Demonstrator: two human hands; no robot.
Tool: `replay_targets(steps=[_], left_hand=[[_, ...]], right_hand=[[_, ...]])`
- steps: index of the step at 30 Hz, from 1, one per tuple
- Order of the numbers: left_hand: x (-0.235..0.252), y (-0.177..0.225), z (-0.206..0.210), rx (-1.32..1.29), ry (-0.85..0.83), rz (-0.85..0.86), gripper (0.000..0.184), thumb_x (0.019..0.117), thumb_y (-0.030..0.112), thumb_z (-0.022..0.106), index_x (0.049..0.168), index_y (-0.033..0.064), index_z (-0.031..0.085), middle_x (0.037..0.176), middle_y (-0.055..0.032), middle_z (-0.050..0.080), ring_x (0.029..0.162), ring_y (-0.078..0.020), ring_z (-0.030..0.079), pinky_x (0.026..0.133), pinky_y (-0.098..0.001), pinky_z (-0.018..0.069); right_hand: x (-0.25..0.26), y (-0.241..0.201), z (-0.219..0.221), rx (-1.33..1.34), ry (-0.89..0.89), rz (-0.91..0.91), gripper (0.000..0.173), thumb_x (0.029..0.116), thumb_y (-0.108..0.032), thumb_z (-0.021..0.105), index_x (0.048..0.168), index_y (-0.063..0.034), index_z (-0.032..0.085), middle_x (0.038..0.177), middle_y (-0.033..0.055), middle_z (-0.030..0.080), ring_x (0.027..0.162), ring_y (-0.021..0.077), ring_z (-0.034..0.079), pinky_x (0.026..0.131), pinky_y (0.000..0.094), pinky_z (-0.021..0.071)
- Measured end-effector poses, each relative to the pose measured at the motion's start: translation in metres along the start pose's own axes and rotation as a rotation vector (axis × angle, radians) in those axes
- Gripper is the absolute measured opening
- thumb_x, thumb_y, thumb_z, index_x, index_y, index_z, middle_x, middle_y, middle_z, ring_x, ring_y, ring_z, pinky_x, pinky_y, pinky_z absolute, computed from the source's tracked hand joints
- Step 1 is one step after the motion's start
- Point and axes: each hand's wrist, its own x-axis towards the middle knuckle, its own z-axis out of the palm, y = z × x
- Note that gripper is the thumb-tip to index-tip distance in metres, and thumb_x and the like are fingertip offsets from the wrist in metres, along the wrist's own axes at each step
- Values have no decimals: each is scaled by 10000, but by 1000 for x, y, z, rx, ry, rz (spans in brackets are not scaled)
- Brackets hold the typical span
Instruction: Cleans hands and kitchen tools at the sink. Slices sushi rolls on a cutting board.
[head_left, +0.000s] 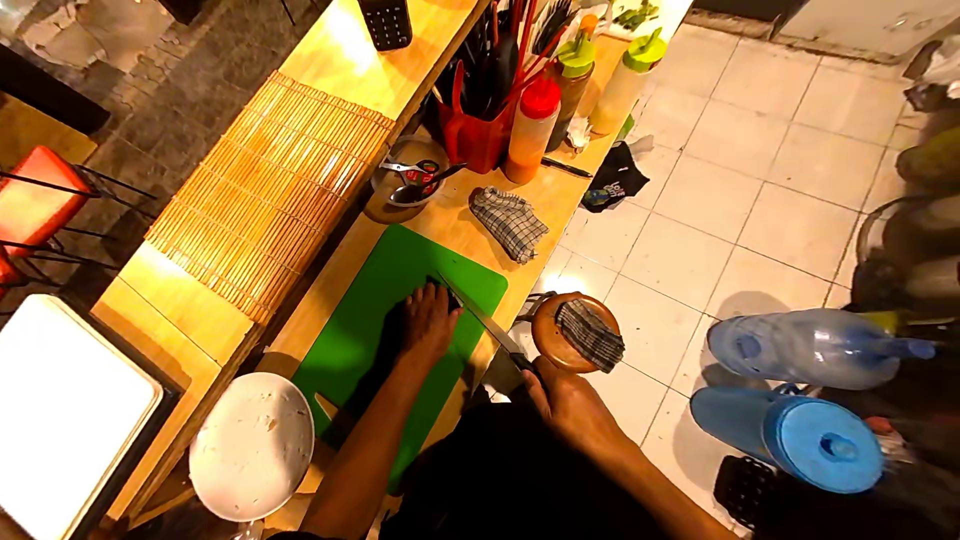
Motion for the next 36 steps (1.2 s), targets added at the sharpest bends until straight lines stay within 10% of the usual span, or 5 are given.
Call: replay_targets(steps=[22,30,36], left_hand=[[-1,-1,-7,-48,-81,-11,486,1073,377,483,1357,-9,566,1351,-201,569,1309,-372,517,1083,-555,411],[-6,-12,-3,-199,208,0,516,880,270,808,1280,-7,634,1277,-235,613,1241,-429,554,1042,-612,436],[1,-11,5,-179,109,-7,535,954,395,709,1302,-4,629,1304,-218,585,1259,-395,543,1052,-561,457]], right_hand=[[-1,-3,14,194,-93,9,470,1080,-424,318,1036,-64,617,731,69,590,684,230,626,641,429,534],[3,17,2,310,57,5,450,1087,-403,348,1044,-62,638,715,37,588,628,163,606,602,379,538],[10,10,-13,135,-5,-31,488,1081,-445,337,1053,-61,636,717,65,606,662,225,637,627,442,548]])
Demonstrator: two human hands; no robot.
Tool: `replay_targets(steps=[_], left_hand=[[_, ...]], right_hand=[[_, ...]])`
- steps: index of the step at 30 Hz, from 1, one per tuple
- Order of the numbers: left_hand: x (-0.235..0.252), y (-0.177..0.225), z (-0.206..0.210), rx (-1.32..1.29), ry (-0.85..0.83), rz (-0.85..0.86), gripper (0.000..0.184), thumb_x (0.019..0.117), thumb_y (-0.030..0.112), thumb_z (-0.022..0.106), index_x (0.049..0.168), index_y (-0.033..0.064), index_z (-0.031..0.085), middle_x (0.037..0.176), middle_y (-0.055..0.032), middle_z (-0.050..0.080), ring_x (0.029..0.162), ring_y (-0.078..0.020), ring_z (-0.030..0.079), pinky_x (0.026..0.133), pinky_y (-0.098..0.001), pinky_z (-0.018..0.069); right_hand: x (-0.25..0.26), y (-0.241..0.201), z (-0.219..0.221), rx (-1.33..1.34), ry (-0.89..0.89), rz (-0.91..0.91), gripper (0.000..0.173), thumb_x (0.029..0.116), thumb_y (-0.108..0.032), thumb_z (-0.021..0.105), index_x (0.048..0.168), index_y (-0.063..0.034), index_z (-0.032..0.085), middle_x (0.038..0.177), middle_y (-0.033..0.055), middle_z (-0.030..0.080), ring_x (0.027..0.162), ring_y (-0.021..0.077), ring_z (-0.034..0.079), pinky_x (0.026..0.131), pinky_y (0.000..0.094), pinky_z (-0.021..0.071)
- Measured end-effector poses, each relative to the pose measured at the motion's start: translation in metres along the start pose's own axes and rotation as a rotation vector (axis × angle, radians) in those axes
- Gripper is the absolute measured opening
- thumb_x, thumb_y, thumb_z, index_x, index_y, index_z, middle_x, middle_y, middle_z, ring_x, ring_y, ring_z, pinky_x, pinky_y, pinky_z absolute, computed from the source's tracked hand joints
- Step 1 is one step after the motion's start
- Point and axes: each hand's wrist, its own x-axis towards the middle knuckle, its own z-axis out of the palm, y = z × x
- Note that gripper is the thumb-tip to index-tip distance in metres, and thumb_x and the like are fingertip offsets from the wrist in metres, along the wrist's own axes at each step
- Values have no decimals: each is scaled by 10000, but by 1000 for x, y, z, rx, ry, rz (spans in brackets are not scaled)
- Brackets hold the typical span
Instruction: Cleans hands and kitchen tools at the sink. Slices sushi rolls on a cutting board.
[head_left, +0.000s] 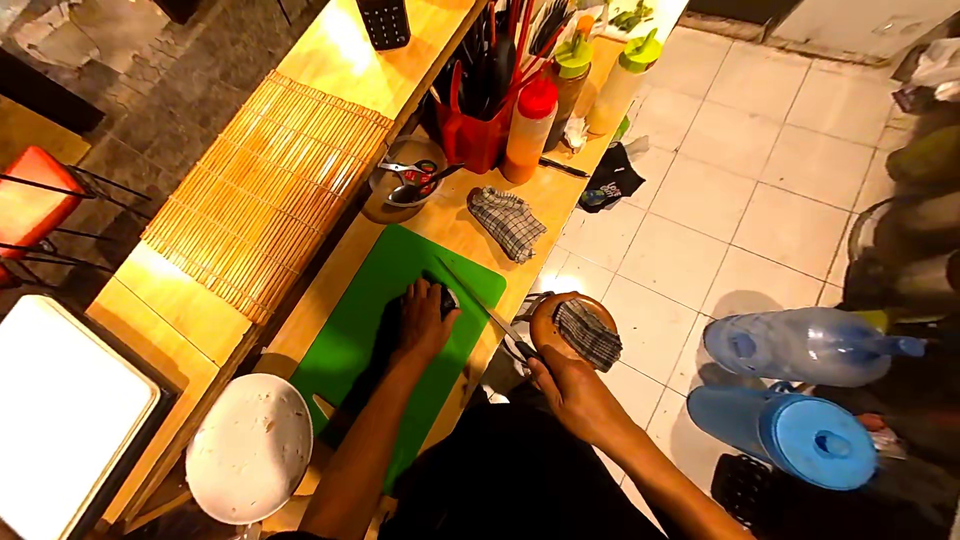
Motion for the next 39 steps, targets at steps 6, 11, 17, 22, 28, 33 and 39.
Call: replay_targets(steps=[6,11,17,22,28,33,39], left_hand=[[2,13,-8,151,-140,-38,522,1018,429,606,1306,-6,597,1305,-205,597,1256,-377,559,1042,-551,455],[5,12,-5,182,-151,-29,512,1015,426,609,1286,-9,598,1284,-199,601,1245,-374,562,1036,-546,458],[2,10,-14,92,-175,-52,526,1011,370,638,1346,-30,574,1335,-232,586,1283,-406,543,1064,-575,439],[7,-24,-29,18,-82,-97,542,973,363,702,1331,-29,591,1315,-251,601,1265,-426,556,1057,-608,438],[10,-64,-42,-108,-151,-84,758,866,410,821,1455,39,521,1393,-201,576,1290,-376,557,1085,-562,459],[-4,-111,-76,-458,-88,-198,463,1108,332,429,1473,60,517,1375,-153,636,1246,-276,631,1088,-501,482],[-6,-110,-77,-406,42,-217,421,1115,319,410,1396,73,603,1343,-130,656,1209,-274,650,1051,-521,503]], right_hand=[[-1,-9,18,-29,-46,18,500,1079,-436,322,1052,-47,634,758,101,628,714,274,661,657,481,556],[2,-10,35,157,-122,34,431,1091,-369,329,1028,-48,608,724,64,567,660,201,597,631,396,520],[0,15,33,459,-40,45,431,1095,-371,346,990,-62,627,687,5,519,571,110,514,555,313,479],[-11,39,15,413,105,35,431,1086,-371,355,1020,-48,634,692,10,561,538,105,524,514,310,488],[-20,62,14,420,147,94,454,1081,-404,346,1027,-56,632,630,-19,506,458,82,452,431,286,433],[-32,71,18,469,153,109,467,1091,-411,333,1020,-56,628,613,-32,486,433,70,414,403,266,400],[-29,70,22,485,136,120,440,1087,-404,341,988,-77,619,599,-44,474,429,68,403,401,263,388]])
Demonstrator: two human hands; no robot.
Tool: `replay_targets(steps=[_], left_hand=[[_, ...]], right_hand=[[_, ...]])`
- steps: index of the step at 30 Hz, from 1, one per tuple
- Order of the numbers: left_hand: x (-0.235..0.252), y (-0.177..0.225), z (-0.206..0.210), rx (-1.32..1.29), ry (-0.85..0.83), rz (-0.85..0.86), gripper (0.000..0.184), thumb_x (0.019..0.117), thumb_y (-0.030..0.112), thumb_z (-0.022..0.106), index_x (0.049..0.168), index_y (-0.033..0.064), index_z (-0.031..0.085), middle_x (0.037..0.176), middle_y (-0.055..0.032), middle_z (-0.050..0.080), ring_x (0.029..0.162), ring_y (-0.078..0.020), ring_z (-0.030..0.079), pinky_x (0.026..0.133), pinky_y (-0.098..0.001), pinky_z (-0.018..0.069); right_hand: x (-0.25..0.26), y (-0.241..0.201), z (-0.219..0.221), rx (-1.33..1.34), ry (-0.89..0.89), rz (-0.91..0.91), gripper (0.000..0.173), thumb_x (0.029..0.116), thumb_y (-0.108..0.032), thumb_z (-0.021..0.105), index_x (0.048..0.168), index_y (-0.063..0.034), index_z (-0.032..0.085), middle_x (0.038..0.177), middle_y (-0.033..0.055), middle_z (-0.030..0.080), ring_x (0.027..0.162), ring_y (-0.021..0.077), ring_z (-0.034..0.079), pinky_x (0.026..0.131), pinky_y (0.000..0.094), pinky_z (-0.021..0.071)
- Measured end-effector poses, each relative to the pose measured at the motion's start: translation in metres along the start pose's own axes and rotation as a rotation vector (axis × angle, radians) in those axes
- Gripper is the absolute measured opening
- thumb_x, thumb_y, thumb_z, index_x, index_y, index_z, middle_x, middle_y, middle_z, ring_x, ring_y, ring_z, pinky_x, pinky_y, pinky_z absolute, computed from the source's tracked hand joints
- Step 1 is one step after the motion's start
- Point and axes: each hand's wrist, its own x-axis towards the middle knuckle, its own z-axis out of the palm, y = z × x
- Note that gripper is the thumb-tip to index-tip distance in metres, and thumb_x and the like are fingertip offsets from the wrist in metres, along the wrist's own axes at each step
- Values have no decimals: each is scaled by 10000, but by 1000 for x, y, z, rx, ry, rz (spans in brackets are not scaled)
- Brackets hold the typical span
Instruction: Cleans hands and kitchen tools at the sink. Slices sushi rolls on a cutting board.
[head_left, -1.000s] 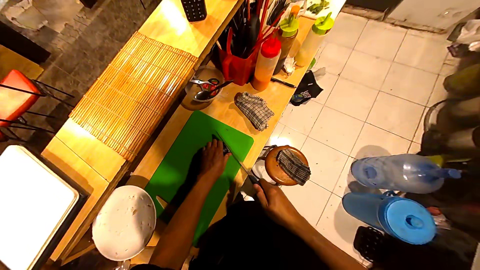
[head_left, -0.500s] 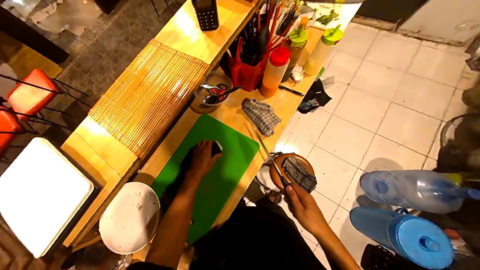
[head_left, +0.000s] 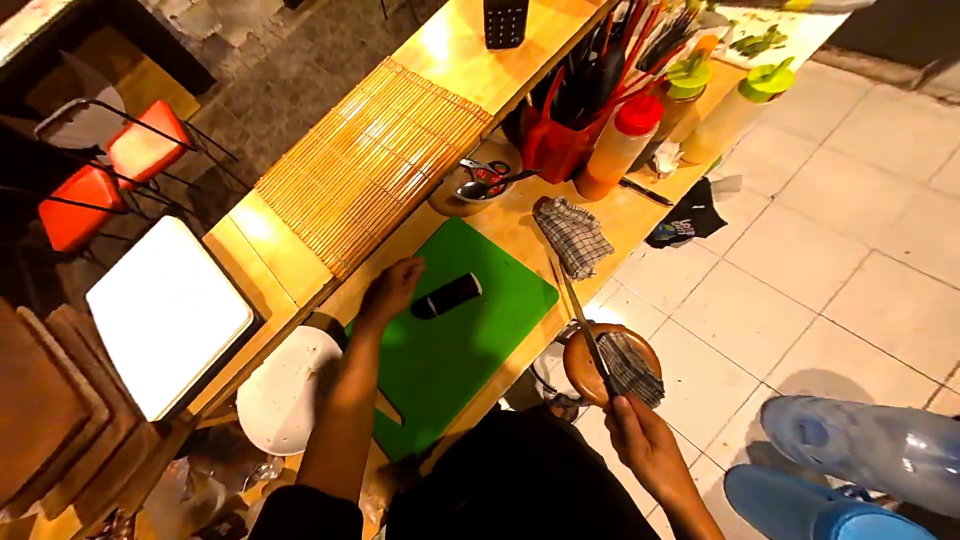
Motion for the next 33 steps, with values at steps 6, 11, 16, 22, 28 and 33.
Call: replay_targets(steps=[6,11,16,22,28,33], left_hand=[[-19,29,58,282,-16,154,454,955,295,737,1324,46,646,1311,-160,648,1227,-330,617,1043,-535,501],[-35,31,87,315,44,110,525,908,300,782,1337,47,615,1313,-177,626,1256,-369,568,1067,-564,445],[-37,32,92,343,16,95,519,981,325,692,1385,20,580,1338,-207,612,1282,-382,561,1091,-572,428],[-37,37,93,338,-1,96,525,998,316,669,1402,-1,561,1358,-217,602,1304,-397,541,1109,-587,397],[-37,35,93,348,-8,96,536,998,325,668,1410,1,553,1377,-213,592,1318,-394,531,1110,-594,389],[-36,33,96,343,12,117,528,1000,323,661,1401,-5,558,1382,-215,591,1323,-406,525,1104,-606,386]], right_hand=[[2,-5,5,-76,1,-29,444,1082,-412,351,982,-78,625,621,-30,509,448,80,448,418,275,419],[1,-4,9,-165,-15,-97,428,1078,-383,368,993,-58,633,629,-19,508,469,82,464,447,284,438],[18,-32,25,-286,-139,-181,468,1073,-397,345,1012,-46,648,669,17,570,563,123,557,549,349,506],[48,-58,35,-337,-242,-214,456,1080,-389,349,1011,-50,646,684,31,554,589,152,565,575,369,507],[50,-69,41,-524,-272,-218,481,1075,-420,348,1012,-46,644,712,86,602,660,246,634,626,459,540],[45,-54,52,-348,-314,-154,455,1087,-382,342,1023,-42,637,713,55,579,625,177,597,611,388,530]])
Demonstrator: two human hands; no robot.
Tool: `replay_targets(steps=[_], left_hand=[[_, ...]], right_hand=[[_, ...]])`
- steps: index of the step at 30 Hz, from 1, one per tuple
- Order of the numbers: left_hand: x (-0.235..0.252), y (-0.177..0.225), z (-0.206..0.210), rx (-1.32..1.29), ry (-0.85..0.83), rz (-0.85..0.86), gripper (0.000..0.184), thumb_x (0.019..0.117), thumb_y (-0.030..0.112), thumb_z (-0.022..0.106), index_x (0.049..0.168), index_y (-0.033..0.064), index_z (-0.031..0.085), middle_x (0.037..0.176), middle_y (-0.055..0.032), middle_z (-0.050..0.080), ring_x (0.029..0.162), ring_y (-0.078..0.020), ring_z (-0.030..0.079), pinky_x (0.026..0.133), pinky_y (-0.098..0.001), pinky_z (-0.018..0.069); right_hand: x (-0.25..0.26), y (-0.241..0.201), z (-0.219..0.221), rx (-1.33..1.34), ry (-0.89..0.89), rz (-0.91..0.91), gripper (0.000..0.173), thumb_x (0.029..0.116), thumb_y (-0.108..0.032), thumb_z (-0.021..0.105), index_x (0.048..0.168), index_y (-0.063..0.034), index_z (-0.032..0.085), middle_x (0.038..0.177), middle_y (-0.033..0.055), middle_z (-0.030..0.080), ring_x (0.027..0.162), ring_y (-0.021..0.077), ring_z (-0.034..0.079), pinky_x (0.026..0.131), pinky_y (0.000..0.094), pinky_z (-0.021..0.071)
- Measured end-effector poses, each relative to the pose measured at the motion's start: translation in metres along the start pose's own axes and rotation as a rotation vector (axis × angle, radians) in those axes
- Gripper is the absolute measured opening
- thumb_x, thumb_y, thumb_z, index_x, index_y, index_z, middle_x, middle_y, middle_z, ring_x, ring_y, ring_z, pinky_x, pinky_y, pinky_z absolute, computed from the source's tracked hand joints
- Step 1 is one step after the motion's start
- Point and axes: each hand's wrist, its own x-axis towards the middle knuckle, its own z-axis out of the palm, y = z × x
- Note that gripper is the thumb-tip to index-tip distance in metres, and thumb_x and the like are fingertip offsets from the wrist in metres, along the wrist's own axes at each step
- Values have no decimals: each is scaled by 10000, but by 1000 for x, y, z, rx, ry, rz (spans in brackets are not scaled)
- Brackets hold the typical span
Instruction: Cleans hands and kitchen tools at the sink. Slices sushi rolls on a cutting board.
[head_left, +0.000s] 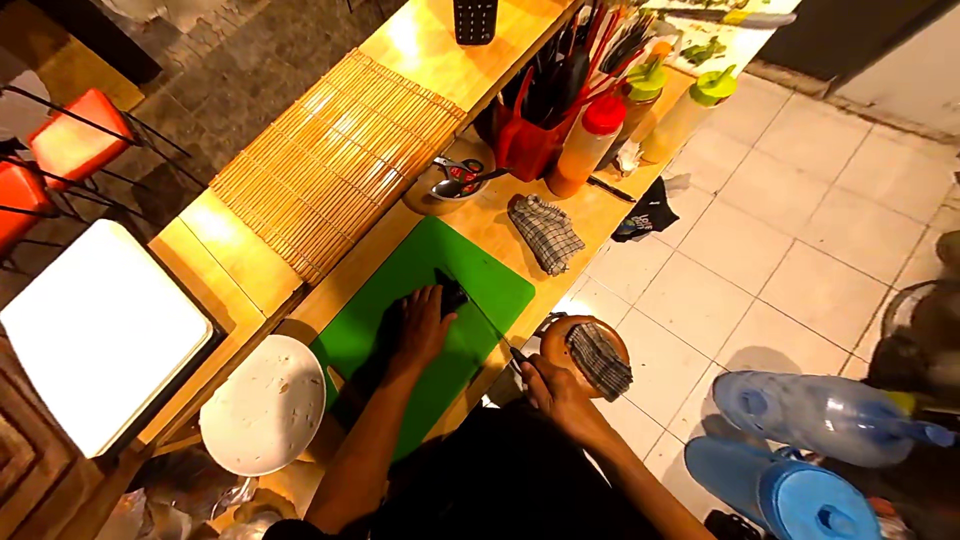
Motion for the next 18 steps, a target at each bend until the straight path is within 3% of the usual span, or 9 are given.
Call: replay_targets(steps=[4,8,11,13,15,18], left_hand=[[0,-3,-2,16,-5,14,593,970,359,698,1423,8,544,1369,-218,596,1302,-406,541,1076,-614,410],[-11,-9,-21,-54,90,-63,846,863,466,800,1511,41,459,1429,-216,563,1331,-406,523,1107,-626,390],[-22,-5,-32,-171,274,-106,732,921,381,759,1478,3,474,1408,-251,560,1320,-426,525,1107,-612,413],[-18,23,-26,-196,325,-56,605,952,360,716,1403,-3,542,1355,-235,591,1259,-400,571,1053,-577,474],[0,70,-9,-195,269,54,514,958,368,707,1320,10,628,1312,-203,620,1215,-358,610,1014,-523,523],[50,141,30,-174,214,193,503,928,397,739,1236,3,679,1242,-203,646,1169,-365,624,965,-529,534]], right_hand=[[-2,0,6,78,30,3,445,1087,-370,347,1055,-35,638,728,56,574,626,166,580,610,381,517],[-21,16,-15,132,272,-41,440,1089,-329,372,1062,14,646,719,60,570,594,151,562,569,374,525],[-50,38,-39,120,446,-53,469,1089,-345,371,1090,37,643,674,29,564,524,88,521,498,309,501],[-65,55,-46,122,544,-28,467,1092,-372,364,1057,18,618,638,2,514,483,58,473,457,271,458],[-75,69,-50,124,634,4,437,1081,-362,402,1049,17,618,635,-6,504,476,50,459,453,254,442],[-78,76,-54,153,699,41,367,1046,-320,486,1072,20,623,679,17,589,478,66,517,445,267,485]])
